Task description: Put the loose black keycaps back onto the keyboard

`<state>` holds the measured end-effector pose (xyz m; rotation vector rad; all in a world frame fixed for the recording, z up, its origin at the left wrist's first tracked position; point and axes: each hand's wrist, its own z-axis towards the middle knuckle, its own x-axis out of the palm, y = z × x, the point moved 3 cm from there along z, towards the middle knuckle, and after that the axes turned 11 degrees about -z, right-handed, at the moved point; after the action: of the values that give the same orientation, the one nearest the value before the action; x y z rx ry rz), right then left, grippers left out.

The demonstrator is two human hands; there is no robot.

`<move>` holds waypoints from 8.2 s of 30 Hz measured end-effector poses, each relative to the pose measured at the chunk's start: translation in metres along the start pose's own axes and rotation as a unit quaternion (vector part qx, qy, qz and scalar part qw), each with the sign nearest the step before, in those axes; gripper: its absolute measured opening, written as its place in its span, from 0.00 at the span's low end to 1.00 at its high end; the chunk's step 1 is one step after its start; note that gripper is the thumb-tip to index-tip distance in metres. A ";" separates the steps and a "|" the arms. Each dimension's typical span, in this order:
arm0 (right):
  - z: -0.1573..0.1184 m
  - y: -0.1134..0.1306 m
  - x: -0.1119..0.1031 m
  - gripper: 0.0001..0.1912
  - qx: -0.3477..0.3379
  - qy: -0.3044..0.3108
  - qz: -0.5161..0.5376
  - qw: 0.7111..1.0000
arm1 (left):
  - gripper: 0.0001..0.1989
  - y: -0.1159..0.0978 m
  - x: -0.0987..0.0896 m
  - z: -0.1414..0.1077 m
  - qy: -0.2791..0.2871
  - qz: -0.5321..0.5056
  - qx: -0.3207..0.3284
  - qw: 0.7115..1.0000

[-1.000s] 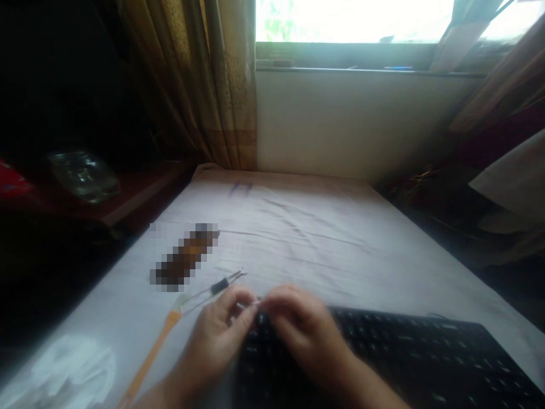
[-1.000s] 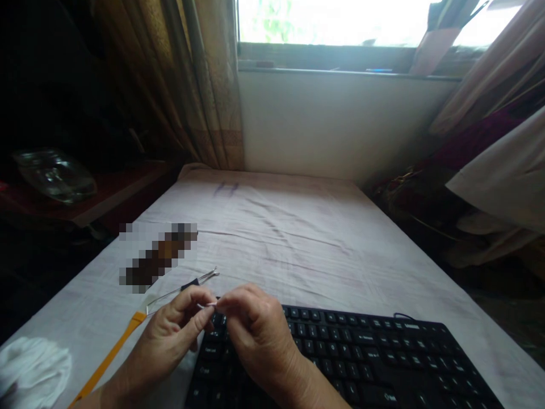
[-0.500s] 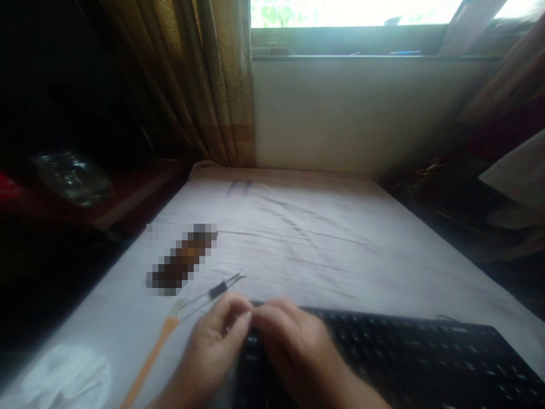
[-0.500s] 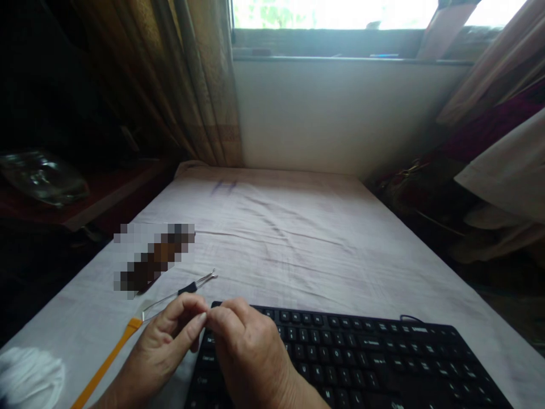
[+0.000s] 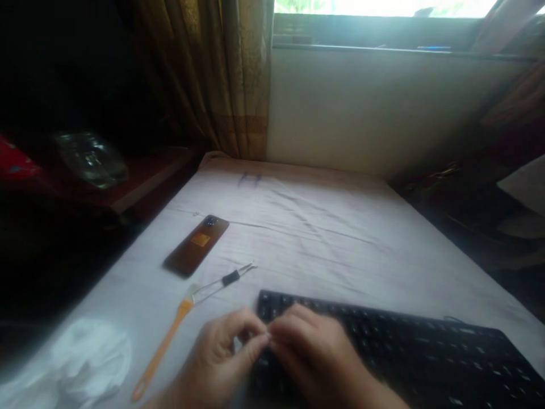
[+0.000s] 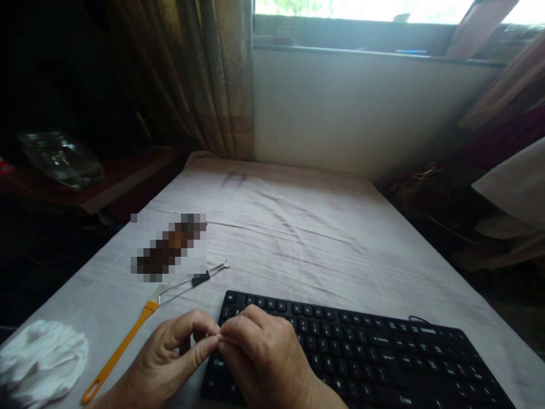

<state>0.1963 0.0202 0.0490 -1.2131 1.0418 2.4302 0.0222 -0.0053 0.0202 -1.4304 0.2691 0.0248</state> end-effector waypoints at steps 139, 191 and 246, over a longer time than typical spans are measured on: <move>-0.037 -0.072 -0.075 0.08 0.178 0.068 -0.181 0.965 | 0.30 0.058 -0.028 0.000 0.058 0.379 0.161 0.909; -0.036 -0.063 -0.042 0.09 0.121 0.068 -0.219 0.966 | 0.29 0.041 -0.023 0.005 0.041 0.419 0.208 0.883; -0.108 -0.136 -0.125 0.09 0.381 -0.009 -0.148 0.912 | 0.23 0.054 -0.035 0.014 0.031 0.410 0.189 0.892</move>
<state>0.4065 0.0571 0.0345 -0.9635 1.4713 1.5453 -0.0185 0.0216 -0.0238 -0.8469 0.8703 0.5883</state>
